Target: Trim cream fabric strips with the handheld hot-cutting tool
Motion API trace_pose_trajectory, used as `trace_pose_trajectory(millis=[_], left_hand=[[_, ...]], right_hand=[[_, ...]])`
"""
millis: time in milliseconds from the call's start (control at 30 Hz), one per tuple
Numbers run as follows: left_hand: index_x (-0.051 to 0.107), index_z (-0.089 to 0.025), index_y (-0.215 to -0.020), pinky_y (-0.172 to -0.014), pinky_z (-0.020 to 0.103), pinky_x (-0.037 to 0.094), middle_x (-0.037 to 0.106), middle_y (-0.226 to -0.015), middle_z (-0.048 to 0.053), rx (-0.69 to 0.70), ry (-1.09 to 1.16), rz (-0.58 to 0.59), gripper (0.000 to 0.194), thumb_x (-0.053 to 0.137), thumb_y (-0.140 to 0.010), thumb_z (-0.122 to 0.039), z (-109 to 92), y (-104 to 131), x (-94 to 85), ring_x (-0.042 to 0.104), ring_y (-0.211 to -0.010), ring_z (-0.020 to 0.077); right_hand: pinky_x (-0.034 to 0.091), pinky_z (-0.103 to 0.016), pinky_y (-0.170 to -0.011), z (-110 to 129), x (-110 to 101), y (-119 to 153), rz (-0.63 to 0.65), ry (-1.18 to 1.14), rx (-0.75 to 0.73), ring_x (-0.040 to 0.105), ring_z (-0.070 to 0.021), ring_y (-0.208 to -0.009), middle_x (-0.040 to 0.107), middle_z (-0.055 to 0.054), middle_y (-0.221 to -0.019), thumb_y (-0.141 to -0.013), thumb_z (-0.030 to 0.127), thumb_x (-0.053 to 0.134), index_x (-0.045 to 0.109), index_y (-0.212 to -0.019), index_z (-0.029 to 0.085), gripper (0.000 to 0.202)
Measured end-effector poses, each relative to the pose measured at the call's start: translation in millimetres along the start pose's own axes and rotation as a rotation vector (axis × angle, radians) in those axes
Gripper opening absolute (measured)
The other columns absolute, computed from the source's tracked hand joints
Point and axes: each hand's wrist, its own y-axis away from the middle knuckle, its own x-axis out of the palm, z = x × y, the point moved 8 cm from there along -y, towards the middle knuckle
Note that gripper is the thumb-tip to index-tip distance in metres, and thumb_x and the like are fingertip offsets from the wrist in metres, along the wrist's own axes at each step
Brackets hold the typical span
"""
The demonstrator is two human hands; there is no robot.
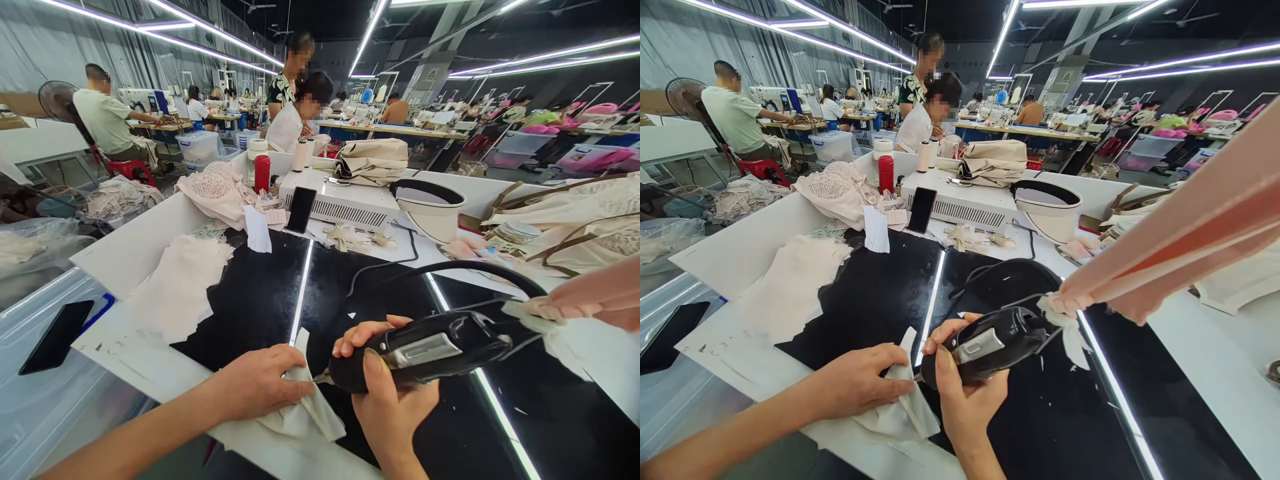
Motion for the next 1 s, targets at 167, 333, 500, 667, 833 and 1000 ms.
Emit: trace_pose_trajectory(millis=[167, 333, 500, 667, 833, 1000], left_hand=[[0.065, -0.027, -0.122, -0.089, 0.029, 0.058, 0.059, -0.125, 0.011, 0.000, 0.020, -0.025, 0.021, 0.062, -0.100, -0.027, 1, 0, 0.2, 0.062, -0.112, 0.0216], [0.065, -0.027, -0.121, -0.087, 0.027, 0.059, 0.058, -0.123, 0.010, -0.012, 0.026, -0.024, 0.021, 0.060, -0.101, -0.027, 1, 0, -0.8, 0.062, -0.109, 0.0203], [0.063, -0.028, -0.123, -0.088, 0.028, 0.058, 0.056, -0.125, 0.009, -0.026, 0.031, -0.034, 0.021, 0.059, -0.102, -0.027, 1, 0, -1.2, 0.061, -0.113, 0.0209], [0.064, -0.029, -0.123, -0.085, 0.027, 0.059, 0.055, -0.126, 0.010, -0.035, 0.026, -0.019, 0.022, 0.061, -0.101, -0.027, 1, 0, 0.9, 0.061, -0.111, 0.0210], [0.068, -0.027, -0.118, -0.088, 0.030, 0.060, 0.056, -0.124, 0.011, -0.041, 0.040, -0.028, 0.021, 0.065, -0.098, -0.025, 0, -3, -1.8, 0.060, -0.115, 0.0239], [0.069, -0.028, -0.119, -0.090, 0.033, 0.060, 0.055, -0.126, 0.012, -0.053, 0.054, -0.045, 0.023, 0.067, -0.096, -0.024, 1, -2, -1.5, 0.059, -0.119, 0.0261]], right_hand=[[0.056, -0.032, -0.058, 0, 3, -4, -0.022, -0.015, -0.016, 0.062, -0.0144, -0.060, 0.064, 0.004, -0.076, -0.087, 0.023, 0.074, 0.059, -0.113, 0.027, 0.030], [0.057, -0.033, -0.058, -6, 6, -6, -0.032, 0.004, 0.006, 0.062, -0.0142, -0.060, 0.065, 0.004, -0.077, -0.087, 0.020, 0.073, 0.058, -0.113, 0.027, 0.031], [0.057, -0.033, -0.058, -6, 7, -9, -0.038, -0.004, -0.016, 0.062, -0.0141, -0.060, 0.065, 0.004, -0.077, -0.087, 0.020, 0.073, 0.058, -0.113, 0.027, 0.031], [0.057, -0.034, -0.057, -9, 7, -11, -0.042, -0.006, -0.023, 0.063, -0.0145, -0.059, 0.065, 0.004, -0.077, -0.086, 0.022, 0.074, 0.058, -0.113, 0.027, 0.032], [0.058, -0.034, -0.058, -13, 8, -12, -0.042, 0.005, -0.006, 0.063, -0.0141, -0.059, 0.066, 0.004, -0.077, -0.087, 0.020, 0.073, 0.058, -0.114, 0.027, 0.032], [0.058, -0.033, -0.060, -9, 9, -15, -0.062, -0.027, -0.026, 0.064, -0.0133, -0.059, 0.067, 0.005, -0.078, -0.086, 0.017, 0.074, 0.058, -0.113, 0.028, 0.033]])
